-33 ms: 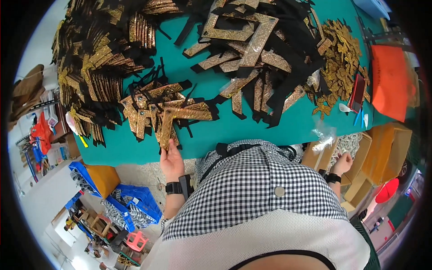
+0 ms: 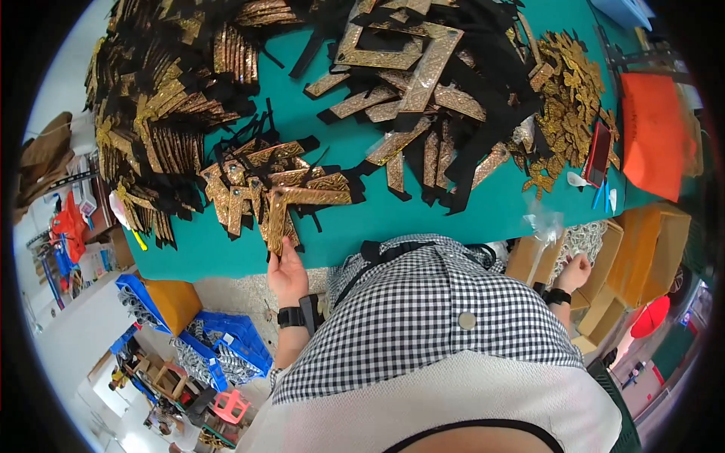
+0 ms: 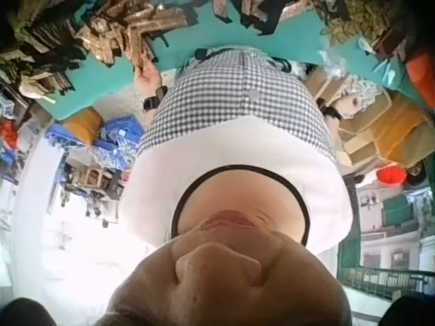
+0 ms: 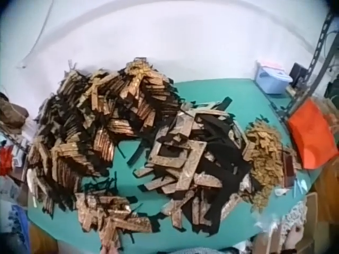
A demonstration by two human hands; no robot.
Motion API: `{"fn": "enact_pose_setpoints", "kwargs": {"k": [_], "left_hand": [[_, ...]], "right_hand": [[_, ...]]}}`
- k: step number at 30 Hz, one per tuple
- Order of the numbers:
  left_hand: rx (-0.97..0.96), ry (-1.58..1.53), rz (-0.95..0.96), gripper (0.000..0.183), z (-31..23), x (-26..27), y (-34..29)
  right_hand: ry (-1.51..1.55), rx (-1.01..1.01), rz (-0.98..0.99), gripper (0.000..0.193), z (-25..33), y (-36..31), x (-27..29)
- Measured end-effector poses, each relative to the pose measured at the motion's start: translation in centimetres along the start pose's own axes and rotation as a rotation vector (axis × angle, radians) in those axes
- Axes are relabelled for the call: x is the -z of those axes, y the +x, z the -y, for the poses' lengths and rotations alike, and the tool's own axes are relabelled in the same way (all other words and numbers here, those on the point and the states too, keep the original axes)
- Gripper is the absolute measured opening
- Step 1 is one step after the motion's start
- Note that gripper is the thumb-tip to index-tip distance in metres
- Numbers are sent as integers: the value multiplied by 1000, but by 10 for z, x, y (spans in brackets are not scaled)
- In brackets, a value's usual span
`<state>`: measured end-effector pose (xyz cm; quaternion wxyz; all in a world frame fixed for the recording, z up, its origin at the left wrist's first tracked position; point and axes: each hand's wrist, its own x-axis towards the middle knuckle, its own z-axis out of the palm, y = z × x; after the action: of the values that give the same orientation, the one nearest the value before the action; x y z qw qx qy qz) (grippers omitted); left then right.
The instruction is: Sorting and inspecting gold-patterned fabric components on a green table.
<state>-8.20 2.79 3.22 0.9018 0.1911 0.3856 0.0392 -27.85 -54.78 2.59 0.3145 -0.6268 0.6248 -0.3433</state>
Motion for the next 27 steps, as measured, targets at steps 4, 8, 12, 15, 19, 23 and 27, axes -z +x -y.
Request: {"fn": "enact_pose_setpoints", "kwargs": {"k": [4,8,12,15,19,23,27], "left_hand": [[41,112,-212,33,-7,-4,-6],[17,673,-699,42,-9,-33,-18],[-708,1470,-426,38,-2,-78,-41],[-644,1612,345,19,15,-144,-14],[-941,1860,892,34,126,-275,-1],[-821,2067,930,36,177,-295,18],[-512,1783,879,25,192,-277,7]], "right_hand": [[-284,169,136,16,-28,-6,-38],[-145,129,331,17,10,-56,-92],[79,-46,485,29,12,-52,-89],[-301,157,607,38,54,-50,-74],[-911,432,669,43,89,-55,-65],[-652,423,270,30,48,-34,-42],[-5,327,332,15,98,-60,-49]]}}
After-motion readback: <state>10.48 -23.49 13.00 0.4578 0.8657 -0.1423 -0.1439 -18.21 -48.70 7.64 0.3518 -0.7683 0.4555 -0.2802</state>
